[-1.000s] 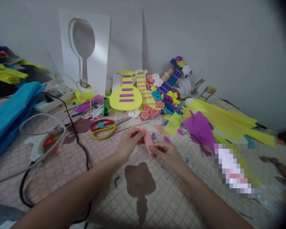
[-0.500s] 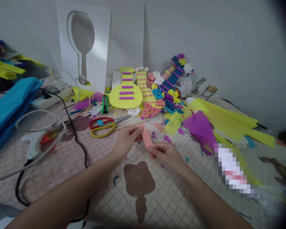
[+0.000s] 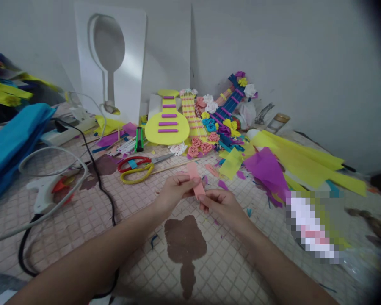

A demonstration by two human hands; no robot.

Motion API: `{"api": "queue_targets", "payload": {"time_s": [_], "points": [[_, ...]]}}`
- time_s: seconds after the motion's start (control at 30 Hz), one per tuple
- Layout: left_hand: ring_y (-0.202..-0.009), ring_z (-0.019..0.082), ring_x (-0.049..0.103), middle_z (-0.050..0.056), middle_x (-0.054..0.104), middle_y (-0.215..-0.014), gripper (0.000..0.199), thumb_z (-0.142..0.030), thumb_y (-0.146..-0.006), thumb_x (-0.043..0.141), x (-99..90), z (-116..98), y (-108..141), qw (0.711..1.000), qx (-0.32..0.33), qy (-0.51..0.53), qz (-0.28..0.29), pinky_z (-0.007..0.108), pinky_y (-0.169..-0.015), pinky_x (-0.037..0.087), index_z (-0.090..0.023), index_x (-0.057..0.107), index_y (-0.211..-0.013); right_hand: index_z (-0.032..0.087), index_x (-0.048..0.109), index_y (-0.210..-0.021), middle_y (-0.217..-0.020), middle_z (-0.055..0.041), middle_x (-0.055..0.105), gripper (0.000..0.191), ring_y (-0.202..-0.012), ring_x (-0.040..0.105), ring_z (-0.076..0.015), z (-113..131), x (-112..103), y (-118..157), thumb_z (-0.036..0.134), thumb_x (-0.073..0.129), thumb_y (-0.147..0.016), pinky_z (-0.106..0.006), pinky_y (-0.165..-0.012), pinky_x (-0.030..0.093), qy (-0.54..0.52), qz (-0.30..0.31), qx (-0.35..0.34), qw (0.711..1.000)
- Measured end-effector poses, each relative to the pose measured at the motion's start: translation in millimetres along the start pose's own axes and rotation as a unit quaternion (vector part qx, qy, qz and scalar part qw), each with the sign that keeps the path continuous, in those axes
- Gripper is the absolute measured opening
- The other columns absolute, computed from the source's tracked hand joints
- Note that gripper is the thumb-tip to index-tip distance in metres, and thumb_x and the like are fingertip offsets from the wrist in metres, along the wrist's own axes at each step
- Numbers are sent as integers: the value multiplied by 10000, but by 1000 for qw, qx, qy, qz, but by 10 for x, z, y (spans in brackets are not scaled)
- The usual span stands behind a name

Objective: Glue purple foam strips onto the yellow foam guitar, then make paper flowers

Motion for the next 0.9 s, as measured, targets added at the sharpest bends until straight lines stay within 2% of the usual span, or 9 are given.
{"api": "queue_targets", "payload": {"time_s": [0.17, 0.4, 0.47, 0.53, 0.63, 0.7, 0.77, 0.83, 0.9], "points": [[-764, 174, 635, 108, 690, -854, 245, -304, -750, 614, -48, -78, -7, 999, -2, 29, -24, 316, -789, 479, -84, 682, -836, 189, 623, -603, -544, 19, 592, 223, -484, 487, -92, -1, 36, 24, 365, 610, -739, -229, -484, 367, -24, 7, 23, 999], [-828, 214, 648, 123, 697, -829, 222, -289, -757, 600, -112, -160, -23, 996, 7, 71, -50, 328, -814, 474, -82, 664, -803, 190, 593, -543, -499, 24, 560, 260, -454, 469, -87, 52, 100, 63, 360, 606, -739, -230, -463, 366, -8, 17, 38, 999], [-822, 212, 649, 119, 698, -831, 213, -283, -751, 607, -116, -167, -21, 996, 13, 71, -59, 319, -803, 475, -84, 664, -799, 189, 609, -596, -540, 19, 573, 231, -485, 487, -93, 64, 110, 58, 358, 591, -753, -232, -484, 383, 4, 25, 20, 999], [-811, 207, 647, 109, 697, -821, 218, -288, -745, 613, -99, -166, -9, 996, 21, 62, -57, 325, -804, 473, -88, 669, -810, 191, 642, -746, -670, -2, 624, 170, -589, 541, -117, 98, 109, 55, 349, 583, -765, -244, -545, 418, 23, 29, -18, 999], [-851, 208, 627, 101, 687, -845, 227, -303, -748, 614, -23, -162, 25, 999, 33, 16, -28, 332, -822, 465, -89, 679, -787, 193, 639, -920, -840, -31, 662, 217, -741, 585, -158, 158, 60, 65, 340, 581, -770, -273, -644, 452, 65, -4, -68, 996], [-893, 205, 603, 99, 671, -906, 218, -302, -747, 618, 32, -155, 50, 999, 38, -13, -9, 317, -817, 462, -94, 681, -766, 187, 656, -857, -796, -28, 673, 187, -730, 594, -164, 183, 9, 80, 331, 573, -772, -279, -658, 459, 90, -42, -76, 992], [-898, 191, 586, 88, 652, -955, 208, -294, -741, 627, 63, -128, 66, 999, 31, -18, -5, 304, -793, 464, -112, 677, -828, 186, 664, -765, -734, -20, 676, 171, -690, 597, -159, 201, -34, 97, 320, 559, -777, -271, -641, 462, 100, -75, -75, 989], [-869, 176, 582, 72, 640, -952, 237, -292, -731, 638, 83, -103, 73, 1000, 22, -8, -10, 304, -766, 468, -138, 657, -910, 189, 658, -713, -719, -18, 678, 171, -664, 600, -153, 220, -69, 111, 301, 547, -780, -262, -622, 465, 106, -100, -79, 986], [-835, 167, 582, 56, 630, -913, 224, -281, -708, 662, 131, -97, 83, 1000, 23, -12, 2, 309, -764, 467, -142, 645, -882, 191, 647, -688, -680, -12, 667, 158, -623, 593, -144, 257, -96, 123, 269, 544, -778, -255, -595, 460, 134, -124, -97, 978]]}}
Point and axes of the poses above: each hand's wrist, its own y-axis away from the middle knuckle, its own x-axis out of the palm, z = x × y, the point moved 7 cm from there along -y, towards the middle knuckle
